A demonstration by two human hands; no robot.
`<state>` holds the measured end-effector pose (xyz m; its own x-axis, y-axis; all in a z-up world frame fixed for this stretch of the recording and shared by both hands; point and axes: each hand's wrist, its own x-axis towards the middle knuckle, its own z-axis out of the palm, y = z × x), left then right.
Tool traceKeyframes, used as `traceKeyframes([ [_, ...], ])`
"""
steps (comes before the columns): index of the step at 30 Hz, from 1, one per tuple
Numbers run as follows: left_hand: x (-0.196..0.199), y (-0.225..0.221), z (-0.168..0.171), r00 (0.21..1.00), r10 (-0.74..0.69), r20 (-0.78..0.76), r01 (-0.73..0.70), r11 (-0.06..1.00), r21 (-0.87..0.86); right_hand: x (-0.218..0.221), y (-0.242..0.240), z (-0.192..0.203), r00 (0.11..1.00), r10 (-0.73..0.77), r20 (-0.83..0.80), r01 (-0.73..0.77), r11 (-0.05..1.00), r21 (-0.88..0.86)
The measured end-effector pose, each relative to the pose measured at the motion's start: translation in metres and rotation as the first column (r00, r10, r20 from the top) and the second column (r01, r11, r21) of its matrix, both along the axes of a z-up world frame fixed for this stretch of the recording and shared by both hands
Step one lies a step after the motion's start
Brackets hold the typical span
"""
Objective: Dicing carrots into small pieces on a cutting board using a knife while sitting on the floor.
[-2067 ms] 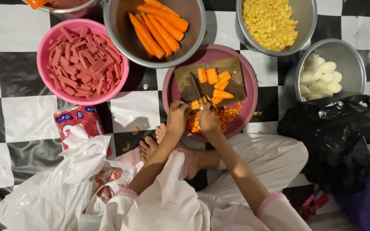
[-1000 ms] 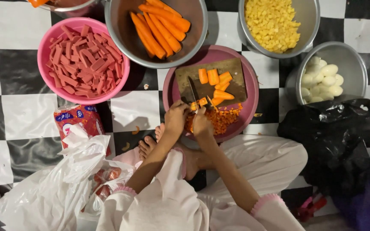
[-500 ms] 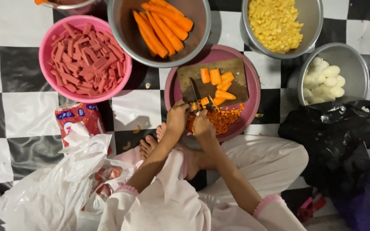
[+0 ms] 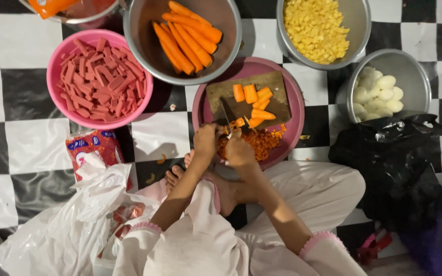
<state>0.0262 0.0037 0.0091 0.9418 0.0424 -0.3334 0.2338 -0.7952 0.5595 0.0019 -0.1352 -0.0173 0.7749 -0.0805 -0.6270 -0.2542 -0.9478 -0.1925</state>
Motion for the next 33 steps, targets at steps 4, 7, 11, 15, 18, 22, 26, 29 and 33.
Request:
traceKeyframes([
  [4,-0.002,0.001,0.008,0.999,0.017,-0.040,-0.018,1.000,-0.013,-0.016,0.008,-0.037,0.998,-0.056,0.007,0.056,0.998,0.025],
  [7,-0.009,0.005,0.023,1.000,0.021,-0.012,-0.022,0.998,-0.058,-0.020,0.009,-0.058,0.989,-0.141,-0.038,0.144,0.987,0.069],
  [11,-0.013,0.007,0.027,0.990,0.036,0.140,-0.015,0.988,-0.151,-0.022,0.009,-0.014,0.992,-0.053,0.112,0.037,0.989,0.144],
  [15,-0.018,0.008,0.010,0.962,-0.029,0.273,0.036,0.999,-0.020,-0.033,-0.059,-0.046,-0.119,0.554,0.824,-0.386,0.739,-0.553],
  [18,-0.014,0.003,-0.014,0.874,-0.108,0.473,0.093,0.994,0.055,-0.061,-0.106,-0.011,0.106,0.766,0.634,-0.208,0.640,-0.739],
  [22,-0.002,-0.028,-0.003,0.774,-0.260,0.578,0.300,0.954,0.027,-0.108,-0.188,-0.073,0.427,0.397,0.812,-0.341,0.903,-0.262],
  [26,-0.020,-0.063,0.011,0.789,-0.293,0.540,0.356,0.934,-0.014,-0.129,-0.191,-0.044,0.752,-0.297,0.589,0.178,0.951,0.253],
  [29,-0.051,-0.090,-0.023,0.677,-0.327,0.660,0.421,0.907,0.018,-0.129,-0.179,-0.029,0.698,-0.427,0.575,0.311,0.904,0.294],
  [33,-0.058,-0.113,-0.033,0.629,-0.321,0.708,0.502,0.863,-0.054,-0.117,-0.171,-0.011,0.738,-0.484,0.469,0.381,0.874,0.303],
])
